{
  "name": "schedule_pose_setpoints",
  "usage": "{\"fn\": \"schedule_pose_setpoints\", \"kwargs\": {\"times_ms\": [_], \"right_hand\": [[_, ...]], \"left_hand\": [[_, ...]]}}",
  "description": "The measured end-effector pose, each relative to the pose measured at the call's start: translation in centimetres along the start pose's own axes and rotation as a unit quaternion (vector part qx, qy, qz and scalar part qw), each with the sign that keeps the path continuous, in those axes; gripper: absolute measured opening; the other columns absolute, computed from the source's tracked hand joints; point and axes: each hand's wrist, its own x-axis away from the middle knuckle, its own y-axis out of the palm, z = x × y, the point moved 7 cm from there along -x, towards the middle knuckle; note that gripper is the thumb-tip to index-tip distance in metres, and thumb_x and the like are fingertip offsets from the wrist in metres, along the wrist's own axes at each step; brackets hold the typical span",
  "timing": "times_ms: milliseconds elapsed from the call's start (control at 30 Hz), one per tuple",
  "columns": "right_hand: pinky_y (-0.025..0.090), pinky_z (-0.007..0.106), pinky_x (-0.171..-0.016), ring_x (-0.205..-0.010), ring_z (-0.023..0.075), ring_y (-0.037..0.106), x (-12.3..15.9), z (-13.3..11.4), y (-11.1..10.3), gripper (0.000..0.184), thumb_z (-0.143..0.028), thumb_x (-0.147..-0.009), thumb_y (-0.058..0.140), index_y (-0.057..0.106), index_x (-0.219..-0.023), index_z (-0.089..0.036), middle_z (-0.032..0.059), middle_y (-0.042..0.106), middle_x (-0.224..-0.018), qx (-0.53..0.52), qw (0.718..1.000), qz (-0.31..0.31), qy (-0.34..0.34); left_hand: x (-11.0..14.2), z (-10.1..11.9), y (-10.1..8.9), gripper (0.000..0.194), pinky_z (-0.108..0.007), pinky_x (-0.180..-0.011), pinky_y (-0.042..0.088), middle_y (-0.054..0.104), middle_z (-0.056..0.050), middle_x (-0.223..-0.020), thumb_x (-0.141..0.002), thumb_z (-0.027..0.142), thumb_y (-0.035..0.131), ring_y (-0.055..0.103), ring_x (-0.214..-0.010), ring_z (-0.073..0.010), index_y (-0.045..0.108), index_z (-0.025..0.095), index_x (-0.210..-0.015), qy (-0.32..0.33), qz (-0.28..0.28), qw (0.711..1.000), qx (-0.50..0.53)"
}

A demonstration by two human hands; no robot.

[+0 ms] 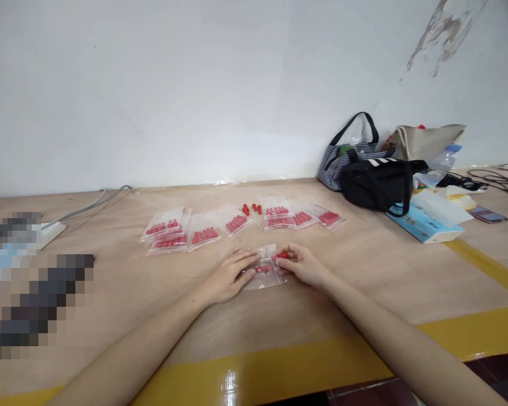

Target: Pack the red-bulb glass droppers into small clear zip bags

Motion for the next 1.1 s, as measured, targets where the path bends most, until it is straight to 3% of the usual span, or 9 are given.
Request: {"fn": "schedule_pose_setpoints", "kwargs": {"times_ms": [100,333,633,967,1100], "right_hand": [[0.049,0.021,-0.050,-0.049,0.0074,0.056,-0.1,-0.1,-0.1,0.027,-0.028,-0.057,0.072,0.053,-0.072,-0.015,-0.0061,0.058,-0.055,0.005,1.000,-0.005,-0.003],[0.051,0.022,-0.062,-0.062,0.0075,0.060,-0.2,-0.2,-1.0,0.028,-0.028,-0.057,0.073,0.055,-0.075,-0.017,-0.0035,0.062,-0.069,-0.110,0.993,0.024,-0.021],[0.047,0.021,-0.045,-0.047,0.0073,0.054,-0.4,0.1,0.0,0.025,-0.022,-0.053,0.071,0.061,-0.076,-0.018,-0.0047,0.063,-0.061,0.020,0.998,0.030,-0.044],[0.049,0.020,-0.047,-0.048,0.0072,0.055,-0.2,-0.3,-0.2,0.022,-0.025,-0.054,0.072,0.057,-0.068,-0.016,-0.0057,0.060,-0.054,0.014,0.998,0.047,-0.033],[0.052,0.022,-0.052,-0.051,0.0081,0.058,-0.4,-0.1,-1.0,0.024,-0.028,-0.056,0.073,0.055,-0.067,-0.016,-0.0042,0.061,-0.058,-0.037,0.998,0.043,-0.015]], "left_hand": [[0.0,0.0,0.0,0.036,-0.042,-0.104,0.025,0.048,-0.004,-0.128,-0.090,0.033,0.039,0.040,-0.121,-0.0188,0.044,0.025,-0.125,0.002,0.006,1.000,0.002],[-0.1,0.1,-0.1,0.037,-0.041,-0.103,0.029,0.049,-0.005,-0.127,-0.089,0.033,0.041,0.040,-0.120,-0.0196,0.045,0.023,-0.124,0.007,0.011,1.000,0.007],[-0.1,0.1,-0.3,0.031,-0.042,-0.100,0.032,0.053,-0.005,-0.122,-0.088,0.033,0.043,0.042,-0.118,-0.0211,0.051,0.023,-0.116,0.006,0.014,1.000,0.020],[-0.1,0.0,-0.6,0.028,-0.040,-0.098,0.035,0.055,-0.006,-0.119,-0.086,0.034,0.046,0.045,-0.116,-0.0208,0.055,0.022,-0.109,-0.002,0.028,0.999,0.039],[-0.1,-0.2,-0.7,0.027,-0.040,-0.098,0.036,0.057,-0.006,-0.115,-0.085,0.034,0.047,0.047,-0.114,-0.0209,0.055,0.021,-0.108,0.003,0.036,0.998,0.049]]}}
